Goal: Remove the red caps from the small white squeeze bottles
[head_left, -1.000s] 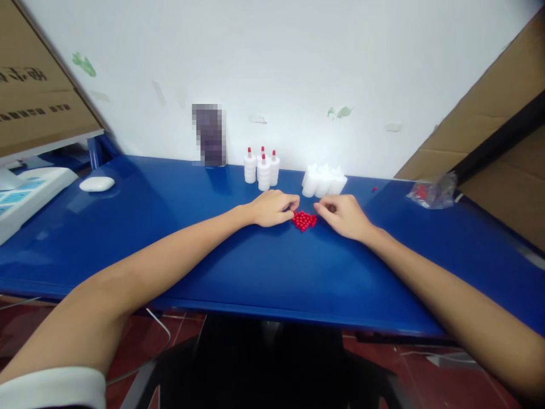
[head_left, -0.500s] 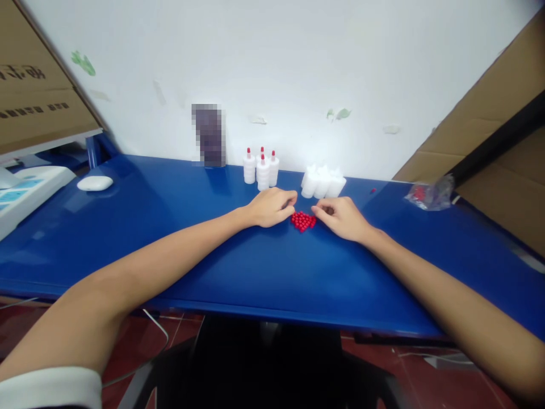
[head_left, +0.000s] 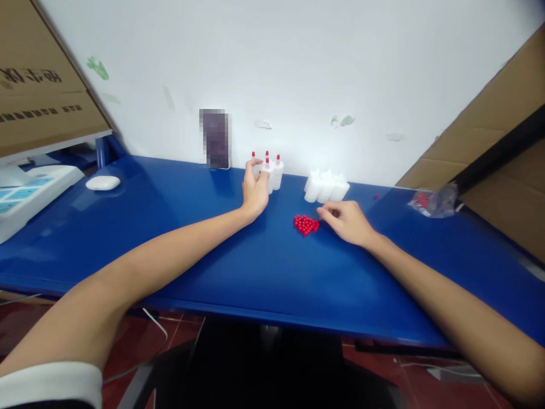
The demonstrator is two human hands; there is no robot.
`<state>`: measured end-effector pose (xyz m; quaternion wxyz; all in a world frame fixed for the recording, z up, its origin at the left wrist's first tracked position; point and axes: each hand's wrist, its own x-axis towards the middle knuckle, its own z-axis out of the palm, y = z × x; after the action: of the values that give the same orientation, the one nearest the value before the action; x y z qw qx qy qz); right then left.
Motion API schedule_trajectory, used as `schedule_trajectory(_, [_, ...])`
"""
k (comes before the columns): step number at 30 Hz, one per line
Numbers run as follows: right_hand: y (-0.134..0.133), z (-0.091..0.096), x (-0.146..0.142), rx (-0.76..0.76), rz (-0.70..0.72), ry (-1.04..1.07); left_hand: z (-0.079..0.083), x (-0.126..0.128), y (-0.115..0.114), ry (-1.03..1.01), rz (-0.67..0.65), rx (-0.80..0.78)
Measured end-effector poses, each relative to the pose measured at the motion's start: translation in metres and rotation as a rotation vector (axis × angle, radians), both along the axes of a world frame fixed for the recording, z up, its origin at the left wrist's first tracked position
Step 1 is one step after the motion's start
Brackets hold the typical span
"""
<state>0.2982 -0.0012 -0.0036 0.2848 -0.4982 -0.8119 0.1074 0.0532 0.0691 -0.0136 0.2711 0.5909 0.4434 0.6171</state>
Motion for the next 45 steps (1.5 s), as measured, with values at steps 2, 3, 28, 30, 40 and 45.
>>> schedule_trajectory(2, [0.001,-0.001,0.001,0.0,0.0,0.003,0.004,0.001,-0.003,-0.095,-0.02,-0.108])
schedule_trajectory(3, [0.001,-0.001,0.001,-0.003,0.001,0.003,0.007,0.002,-0.005,-0.128,-0.026,-0.141])
schedule_trajectory(28, [-0.002,0.003,-0.002,-0.023,0.035,-0.024,0.003,0.008,-0.017,0.579,-0.351,0.182])
schedule_trajectory(30, [-0.002,0.003,-0.002,-0.027,0.033,-0.028,0.003,0.008,-0.016,0.592,-0.399,0.153])
schedule_trajectory(40, [-0.012,0.007,-0.005,0.079,0.064,0.148,0.004,0.01,-0.034,0.691,-0.393,0.478])
schedule_trajectory(45, [-0.024,0.01,-0.015,0.162,0.126,0.18,0.002,0.009,-0.035,0.712,-0.399,0.647])
